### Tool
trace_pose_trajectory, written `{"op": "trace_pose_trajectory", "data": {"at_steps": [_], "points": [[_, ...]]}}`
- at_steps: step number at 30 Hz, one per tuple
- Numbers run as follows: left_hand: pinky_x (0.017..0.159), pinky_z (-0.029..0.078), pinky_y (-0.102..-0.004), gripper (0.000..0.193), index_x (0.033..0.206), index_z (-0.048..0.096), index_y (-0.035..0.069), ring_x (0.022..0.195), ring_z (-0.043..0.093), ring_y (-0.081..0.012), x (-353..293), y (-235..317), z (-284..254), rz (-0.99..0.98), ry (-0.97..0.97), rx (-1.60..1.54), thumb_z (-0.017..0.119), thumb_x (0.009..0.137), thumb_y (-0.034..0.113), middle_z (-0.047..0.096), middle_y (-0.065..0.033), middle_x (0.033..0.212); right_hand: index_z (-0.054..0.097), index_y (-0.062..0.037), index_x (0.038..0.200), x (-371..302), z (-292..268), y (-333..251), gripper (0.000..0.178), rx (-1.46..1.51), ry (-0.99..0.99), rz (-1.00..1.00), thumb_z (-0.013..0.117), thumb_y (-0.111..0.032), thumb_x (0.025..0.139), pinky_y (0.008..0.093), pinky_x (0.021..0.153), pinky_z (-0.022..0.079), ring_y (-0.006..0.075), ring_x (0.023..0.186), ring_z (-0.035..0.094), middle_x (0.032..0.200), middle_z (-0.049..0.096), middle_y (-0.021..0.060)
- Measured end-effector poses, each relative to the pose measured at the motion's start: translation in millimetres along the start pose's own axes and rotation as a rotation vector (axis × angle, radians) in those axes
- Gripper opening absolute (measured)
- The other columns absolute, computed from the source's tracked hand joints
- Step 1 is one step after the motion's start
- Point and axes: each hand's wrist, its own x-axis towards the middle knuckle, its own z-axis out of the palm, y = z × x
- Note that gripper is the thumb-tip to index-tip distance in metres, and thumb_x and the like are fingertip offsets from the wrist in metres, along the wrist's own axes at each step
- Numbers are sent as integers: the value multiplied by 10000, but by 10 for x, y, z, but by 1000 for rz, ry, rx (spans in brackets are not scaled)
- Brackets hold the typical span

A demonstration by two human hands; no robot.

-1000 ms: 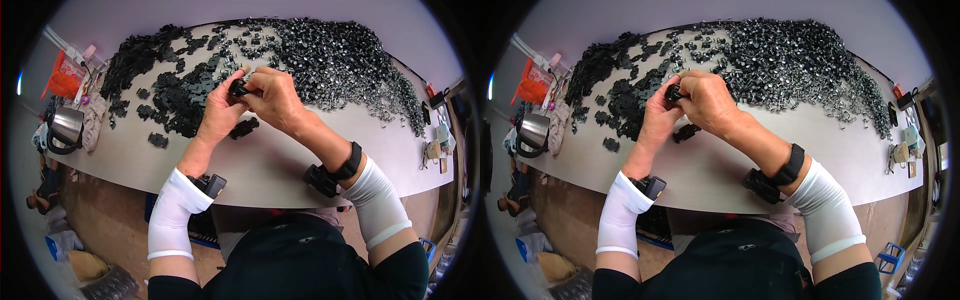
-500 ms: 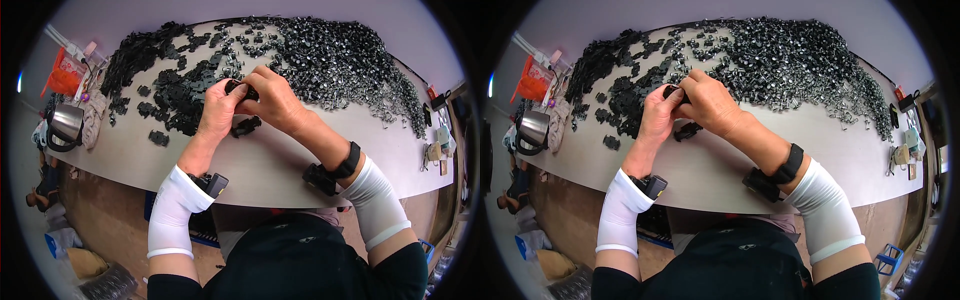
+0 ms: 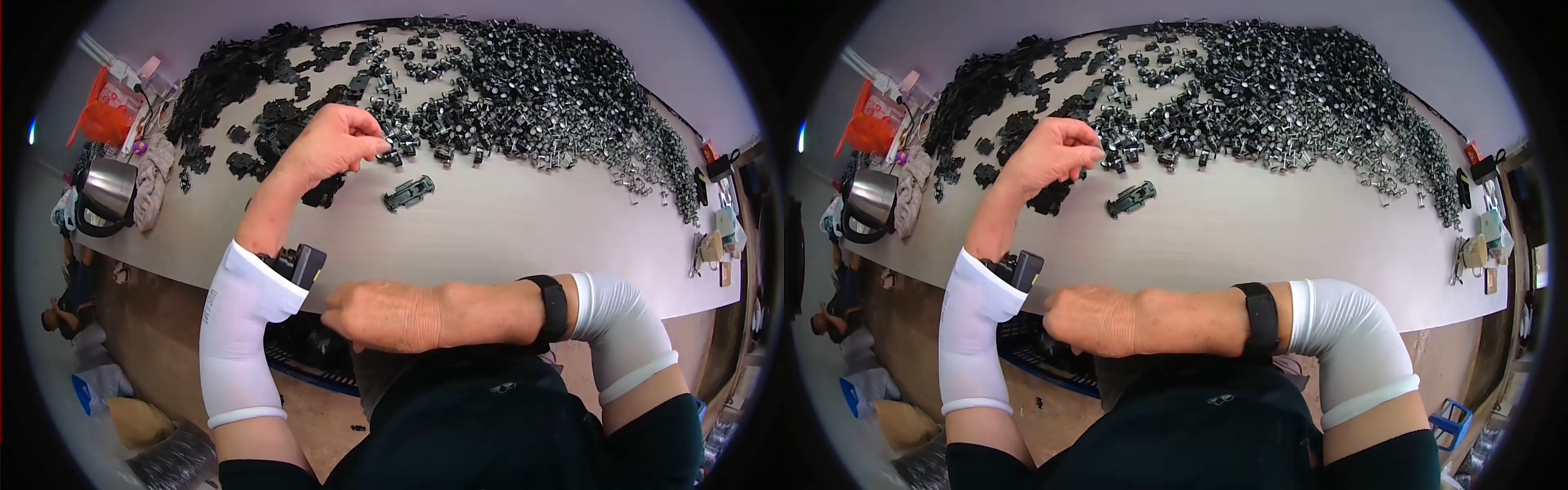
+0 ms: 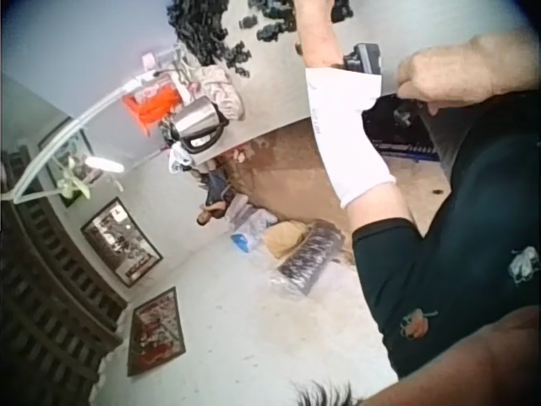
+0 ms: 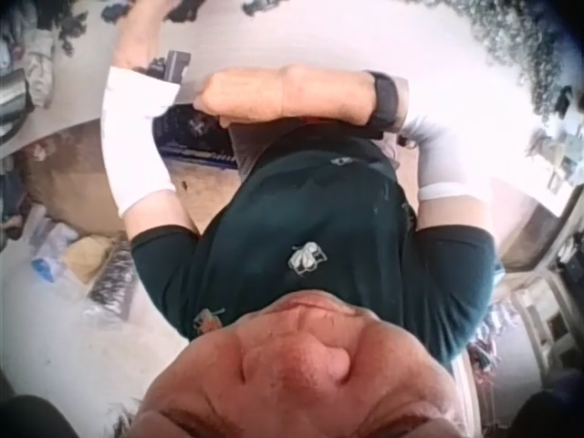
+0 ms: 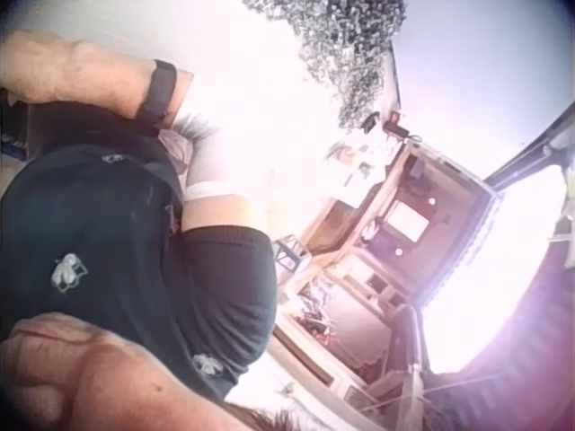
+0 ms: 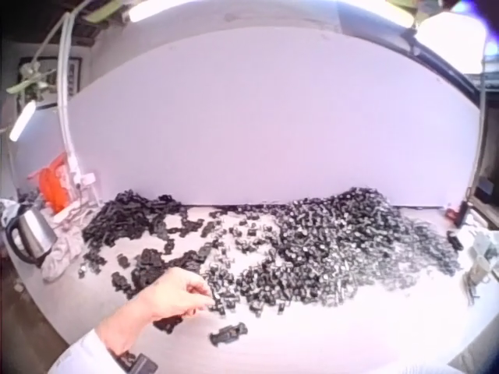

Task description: The person assembles toy car chassis by hand, picking up a plastic base and inserting two metal axles with wheels into the slots. After completing each assembly, the person drops the chassis into a blue plastic crate located under the table.

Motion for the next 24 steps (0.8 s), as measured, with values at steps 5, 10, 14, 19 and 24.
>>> {"op": "trace_pose_trajectory", "data": {"at_steps": [5, 10, 14, 19, 24], "points": [[523, 432, -245, 193, 825, 639, -23, 577, 531, -85, -173, 6, 354, 122, 60, 389, 732, 690, 78, 580, -33, 637, 566, -5, 866, -348, -337, 306, 159, -52, 169, 38, 592, -55, 718, 415, 690, 472, 366, 777, 584, 810, 582, 166], [608, 460, -295, 268, 881, 627, -23, 652, 579, -202, -243, -13, 630, 164, 63, 685, 732, 656, 80, 603, -116, 732, 661, 1, 896, -1139, -922, 940, 207, -367, 670, 557, 612, 28, 697, 387, 698, 498, 333, 781, 622, 805, 635, 171], [616, 459, -303, 218, 863, 602, -31, 669, 578, -176, -210, -103, 649, 209, 87, 513, 687, 673, 36, 575, -103, 747, 655, -16, 970, -1183, -976, 1000, 264, -516, 582, 542, 618, 23, 712, 378, 698, 491, 313, 800, 616, 869, 615, 145], [516, 509, -281, 66, 833, 581, -31, 603, 625, -157, -199, -17, 655, -67, 91, -60, 583, 769, -16, 606, -81, 756, 649, -45, 994, -1122, -1032, 1003, 264, -569, 489, 497, 633, -15, 732, 382, 668, 485, 314, 771, 604, 892, 577, 118], [474, 486, -209, 103, 936, 554, -16, 603, 616, -122, -13, -162, 712, 9, 10, -306, 556, 833, -9, 587, -53, 792, 585, -6, 795, -1133, -887, 1095, 110, -505, 535, 480, 595, 56, 706, 393, 676, 477, 312, 786, 585, 866, 577, 115]]}}
